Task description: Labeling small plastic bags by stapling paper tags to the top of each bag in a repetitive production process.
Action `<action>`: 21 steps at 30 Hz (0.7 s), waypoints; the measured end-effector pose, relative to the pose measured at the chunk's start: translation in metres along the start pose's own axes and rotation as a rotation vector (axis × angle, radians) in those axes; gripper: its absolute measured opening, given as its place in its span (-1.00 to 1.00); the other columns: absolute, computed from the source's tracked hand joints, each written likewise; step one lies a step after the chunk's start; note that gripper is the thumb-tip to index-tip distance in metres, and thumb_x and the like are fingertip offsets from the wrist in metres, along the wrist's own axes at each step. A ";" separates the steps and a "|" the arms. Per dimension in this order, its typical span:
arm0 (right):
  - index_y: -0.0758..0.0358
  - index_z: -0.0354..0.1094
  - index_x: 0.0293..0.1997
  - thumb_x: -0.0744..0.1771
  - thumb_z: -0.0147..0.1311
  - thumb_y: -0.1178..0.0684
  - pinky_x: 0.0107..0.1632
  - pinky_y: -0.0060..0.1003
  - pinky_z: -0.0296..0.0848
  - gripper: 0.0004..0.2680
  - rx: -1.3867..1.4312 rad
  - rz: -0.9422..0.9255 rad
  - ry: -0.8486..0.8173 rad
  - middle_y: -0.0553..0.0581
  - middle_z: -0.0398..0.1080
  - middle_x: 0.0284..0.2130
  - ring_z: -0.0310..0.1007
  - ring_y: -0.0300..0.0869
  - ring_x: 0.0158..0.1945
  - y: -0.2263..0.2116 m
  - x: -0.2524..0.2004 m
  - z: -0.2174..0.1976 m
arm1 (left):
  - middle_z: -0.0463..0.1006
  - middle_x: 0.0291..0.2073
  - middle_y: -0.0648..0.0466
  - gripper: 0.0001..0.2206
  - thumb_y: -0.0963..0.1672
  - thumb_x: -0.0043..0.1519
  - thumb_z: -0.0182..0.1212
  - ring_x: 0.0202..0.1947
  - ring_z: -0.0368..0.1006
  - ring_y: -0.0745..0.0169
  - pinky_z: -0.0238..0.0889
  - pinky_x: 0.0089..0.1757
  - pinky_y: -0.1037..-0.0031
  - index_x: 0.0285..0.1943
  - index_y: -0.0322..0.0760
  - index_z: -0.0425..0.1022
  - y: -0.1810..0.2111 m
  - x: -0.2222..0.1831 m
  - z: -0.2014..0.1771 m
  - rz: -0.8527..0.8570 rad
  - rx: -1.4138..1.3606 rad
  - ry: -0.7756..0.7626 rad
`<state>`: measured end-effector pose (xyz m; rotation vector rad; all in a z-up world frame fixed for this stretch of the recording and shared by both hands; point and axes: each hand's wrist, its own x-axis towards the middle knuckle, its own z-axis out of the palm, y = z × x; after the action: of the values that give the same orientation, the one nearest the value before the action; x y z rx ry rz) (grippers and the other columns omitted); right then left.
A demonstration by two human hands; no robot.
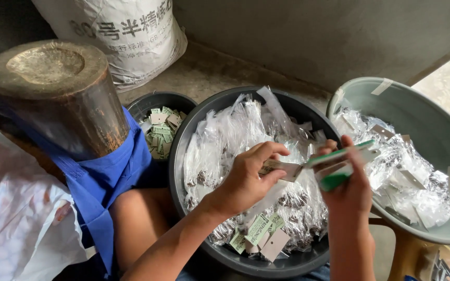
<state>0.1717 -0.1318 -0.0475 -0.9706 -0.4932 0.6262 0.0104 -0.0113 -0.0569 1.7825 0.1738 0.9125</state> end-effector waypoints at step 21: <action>0.14 0.35 -0.35 0.40 0.18 -0.26 -0.42 -0.42 0.29 -0.69 -0.582 -0.246 0.209 0.02 0.29 -0.53 0.25 -0.30 -0.49 0.105 0.028 -0.025 | 0.48 -0.48 0.06 -0.72 -0.25 -0.06 0.57 -0.51 0.54 0.16 0.47 -0.45 0.47 -0.29 -0.27 0.51 -0.041 -0.030 0.038 -0.032 0.251 0.144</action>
<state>0.1800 -0.0841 -0.1482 -1.4791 -0.6111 0.1492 0.0265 -0.0379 -0.1114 1.9375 0.4238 1.0320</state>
